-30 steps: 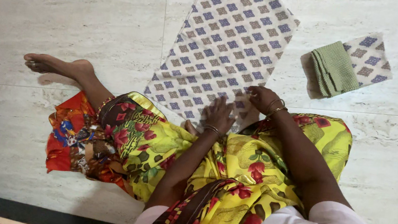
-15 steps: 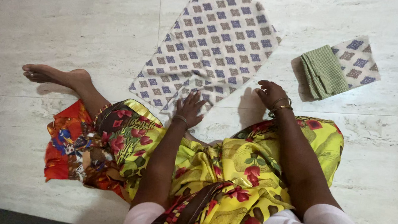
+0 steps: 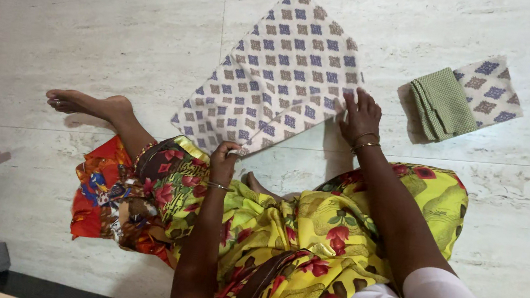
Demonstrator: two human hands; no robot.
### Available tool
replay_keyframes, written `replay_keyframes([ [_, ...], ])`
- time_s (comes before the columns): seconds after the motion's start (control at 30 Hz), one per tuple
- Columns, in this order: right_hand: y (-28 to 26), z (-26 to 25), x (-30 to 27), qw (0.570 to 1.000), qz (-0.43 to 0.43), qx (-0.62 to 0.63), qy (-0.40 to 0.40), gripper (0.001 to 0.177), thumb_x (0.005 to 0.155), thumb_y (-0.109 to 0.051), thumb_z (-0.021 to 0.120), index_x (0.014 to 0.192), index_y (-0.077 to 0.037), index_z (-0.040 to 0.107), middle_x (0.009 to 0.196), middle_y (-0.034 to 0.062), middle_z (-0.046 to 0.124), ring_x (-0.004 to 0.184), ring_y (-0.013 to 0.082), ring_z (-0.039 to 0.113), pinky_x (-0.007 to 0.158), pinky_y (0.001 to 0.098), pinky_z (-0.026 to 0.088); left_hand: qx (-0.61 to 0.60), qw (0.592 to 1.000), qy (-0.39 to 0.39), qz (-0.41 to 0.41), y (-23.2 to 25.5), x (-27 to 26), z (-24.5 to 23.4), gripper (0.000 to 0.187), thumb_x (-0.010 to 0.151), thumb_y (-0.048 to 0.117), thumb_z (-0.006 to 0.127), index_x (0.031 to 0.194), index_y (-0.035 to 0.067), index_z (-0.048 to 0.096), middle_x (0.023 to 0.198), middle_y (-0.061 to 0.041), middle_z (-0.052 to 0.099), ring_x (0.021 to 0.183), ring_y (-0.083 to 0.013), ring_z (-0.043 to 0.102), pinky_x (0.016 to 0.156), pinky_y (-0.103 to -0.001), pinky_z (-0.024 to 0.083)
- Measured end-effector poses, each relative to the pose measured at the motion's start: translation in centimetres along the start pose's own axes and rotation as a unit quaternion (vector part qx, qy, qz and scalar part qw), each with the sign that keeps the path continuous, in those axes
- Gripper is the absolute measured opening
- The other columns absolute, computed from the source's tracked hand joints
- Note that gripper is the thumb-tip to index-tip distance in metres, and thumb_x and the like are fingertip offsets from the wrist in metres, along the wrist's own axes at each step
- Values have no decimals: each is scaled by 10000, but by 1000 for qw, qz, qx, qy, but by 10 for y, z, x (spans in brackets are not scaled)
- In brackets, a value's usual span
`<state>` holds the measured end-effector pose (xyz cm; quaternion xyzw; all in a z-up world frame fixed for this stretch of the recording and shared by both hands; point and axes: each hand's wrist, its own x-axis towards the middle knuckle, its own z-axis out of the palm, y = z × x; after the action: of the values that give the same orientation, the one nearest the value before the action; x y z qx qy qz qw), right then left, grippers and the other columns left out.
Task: The person sits on the floor and folds two towels by hand. First, a green patterned towel is unfolded, smoothed, and folded into a compact rectangle. Then, a white towel with a blue and brown diamond pattern is unfolded, smoothed, and folded similarly. The folded towels are placed on the floor beside the person.
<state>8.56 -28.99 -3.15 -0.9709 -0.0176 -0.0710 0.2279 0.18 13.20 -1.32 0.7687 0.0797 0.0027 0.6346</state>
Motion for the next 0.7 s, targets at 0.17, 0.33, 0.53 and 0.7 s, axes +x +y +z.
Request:
replay_keyframes([
  [0.17, -6, 30, 3, 998, -14, -64, 12, 659, 737, -200, 762, 1376, -207, 601, 1500, 126, 498, 1401, 358, 407, 1115, 629, 247, -103, 994, -21, -26, 43, -43, -14, 255, 940, -128, 542, 1081, 17, 696, 1021, -34, 670, 669, -98, 420, 604, -236, 336],
  [0.33, 27, 5, 13, 969, 138, 187, 85, 244, 897, -163, 689, 1123, -227, 756, 1129, 89, 752, 1092, 309, 676, 1005, 483, 541, -57, 995, 11, 86, 112, -61, -38, 249, 909, -64, 575, 1120, 40, 654, 1103, -17, 685, 1024, -93, 623, 931, -252, 499],
  [0.53, 17, -104, 16, 830, 44, 527, 176, 94, 1057, 7, 617, 1127, -15, 675, 1041, 63, 718, 983, 117, 691, 897, 268, 599, 64, 989, 18, 132, 195, -60, -75, 272, 907, 62, 782, 1160, 30, 685, 1132, -84, 712, 1087, -180, 651, 978, -330, 521],
  [0.7, 19, -190, 60, 896, -3, 416, 157, 178, 1074, 22, 630, 1188, -64, 736, 1080, 103, 777, 990, 147, 763, 879, 305, 648, 364, 918, -28, 158, 236, -10, -92, 300, 907, 126, 747, 1189, 27, 712, 1161, -139, 741, 1032, -297, 722, 903, -397, 562],
])
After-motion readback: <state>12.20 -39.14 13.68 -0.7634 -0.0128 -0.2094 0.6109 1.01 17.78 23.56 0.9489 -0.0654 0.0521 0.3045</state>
